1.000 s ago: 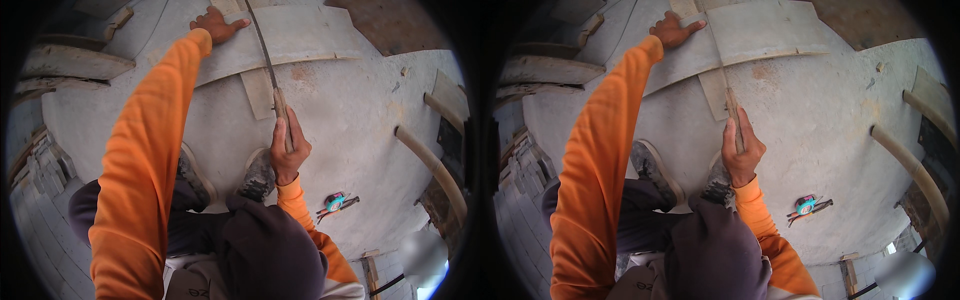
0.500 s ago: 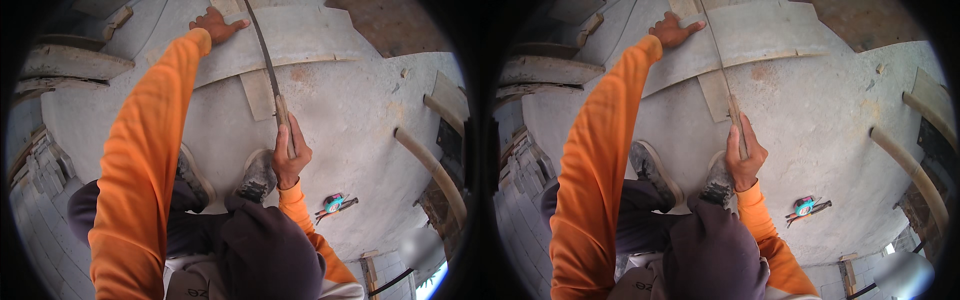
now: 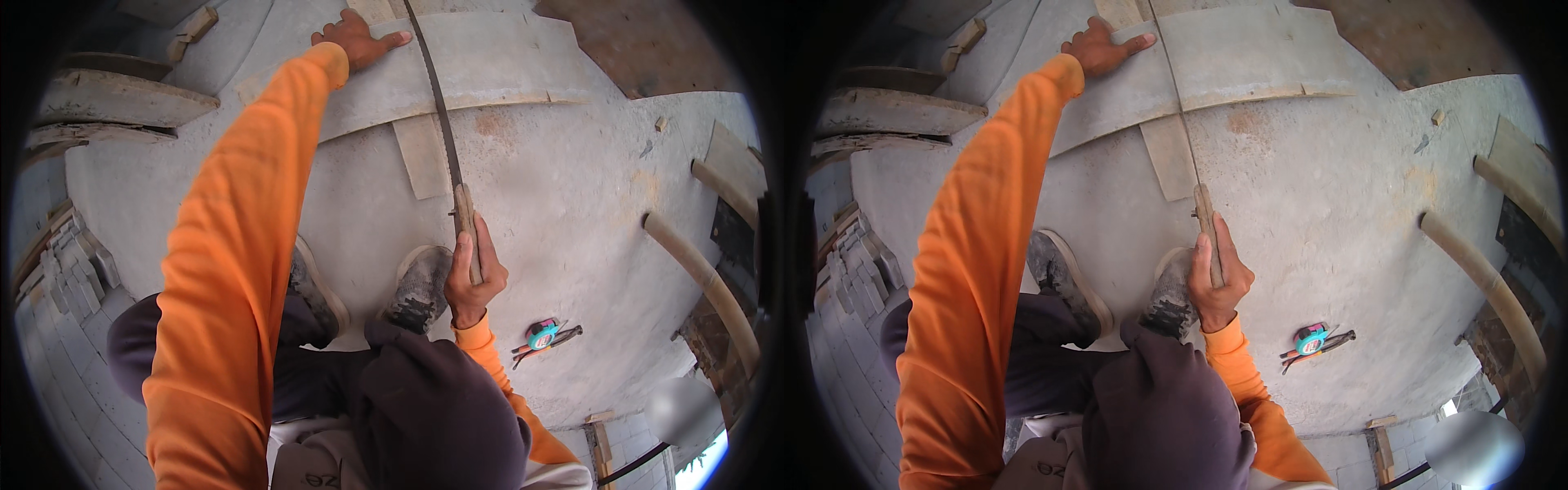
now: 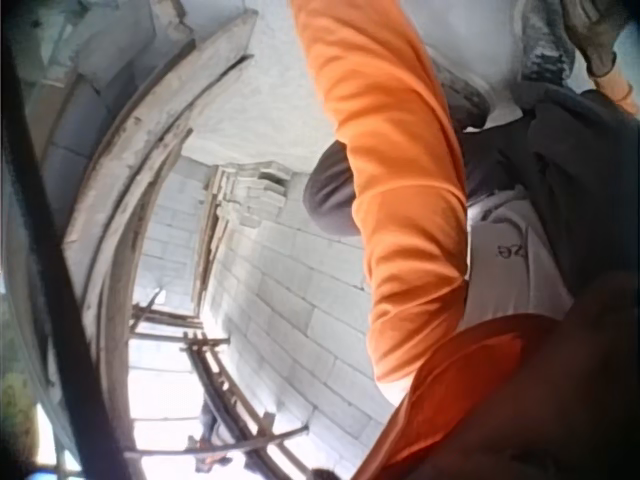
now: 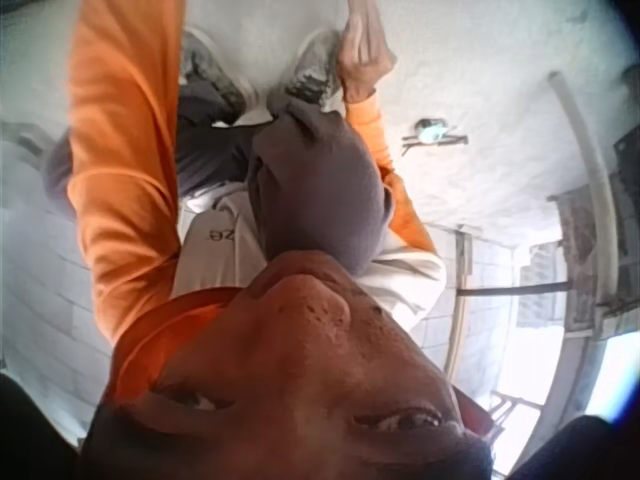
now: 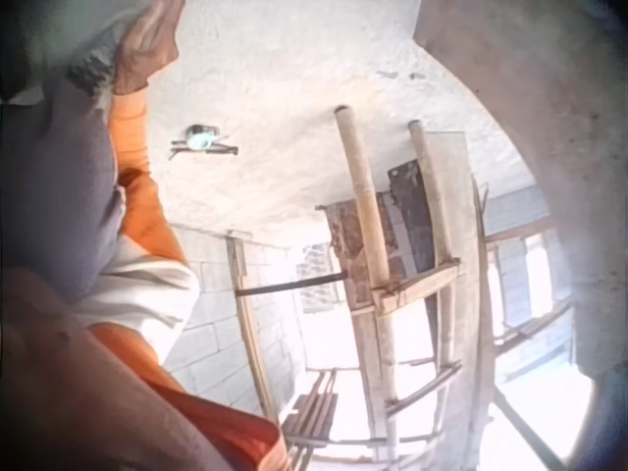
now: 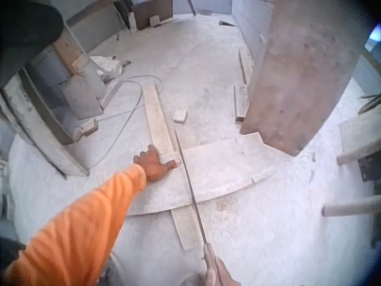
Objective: The person saws a wooden board with a handsaw, measures it using a tape measure, and passes boards to another person on a scaffold.
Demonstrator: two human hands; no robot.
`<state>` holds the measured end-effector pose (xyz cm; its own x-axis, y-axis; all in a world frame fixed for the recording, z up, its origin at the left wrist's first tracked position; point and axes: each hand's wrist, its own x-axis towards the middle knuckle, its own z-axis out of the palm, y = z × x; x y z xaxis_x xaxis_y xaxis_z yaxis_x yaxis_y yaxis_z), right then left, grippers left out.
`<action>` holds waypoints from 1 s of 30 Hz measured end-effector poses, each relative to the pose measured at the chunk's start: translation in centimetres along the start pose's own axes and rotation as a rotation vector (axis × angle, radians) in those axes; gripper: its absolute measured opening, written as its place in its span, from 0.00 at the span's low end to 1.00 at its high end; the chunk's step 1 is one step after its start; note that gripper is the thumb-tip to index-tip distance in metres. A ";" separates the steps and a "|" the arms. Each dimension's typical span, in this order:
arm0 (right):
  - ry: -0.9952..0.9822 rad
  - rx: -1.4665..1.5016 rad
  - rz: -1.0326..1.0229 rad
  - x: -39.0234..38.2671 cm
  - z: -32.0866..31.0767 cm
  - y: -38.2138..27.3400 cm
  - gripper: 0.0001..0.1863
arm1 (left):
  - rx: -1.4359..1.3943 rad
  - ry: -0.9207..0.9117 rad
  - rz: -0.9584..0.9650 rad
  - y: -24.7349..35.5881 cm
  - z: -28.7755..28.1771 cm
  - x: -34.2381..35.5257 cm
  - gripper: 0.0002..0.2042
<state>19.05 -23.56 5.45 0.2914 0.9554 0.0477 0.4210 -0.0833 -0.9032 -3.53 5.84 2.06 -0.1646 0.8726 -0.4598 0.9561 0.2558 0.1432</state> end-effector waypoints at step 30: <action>0.025 0.022 -0.144 6.6 5.1 -1.0 0.18 | 0.051 -0.033 0.343 -2.9 -0.4 -2.4 0.68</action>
<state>16.17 -15.68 4.54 0.2505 0.9497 0.1881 0.4414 0.0609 -0.8952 -5.97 3.13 3.10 0.1756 0.8901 -0.4205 0.9654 -0.0721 0.2506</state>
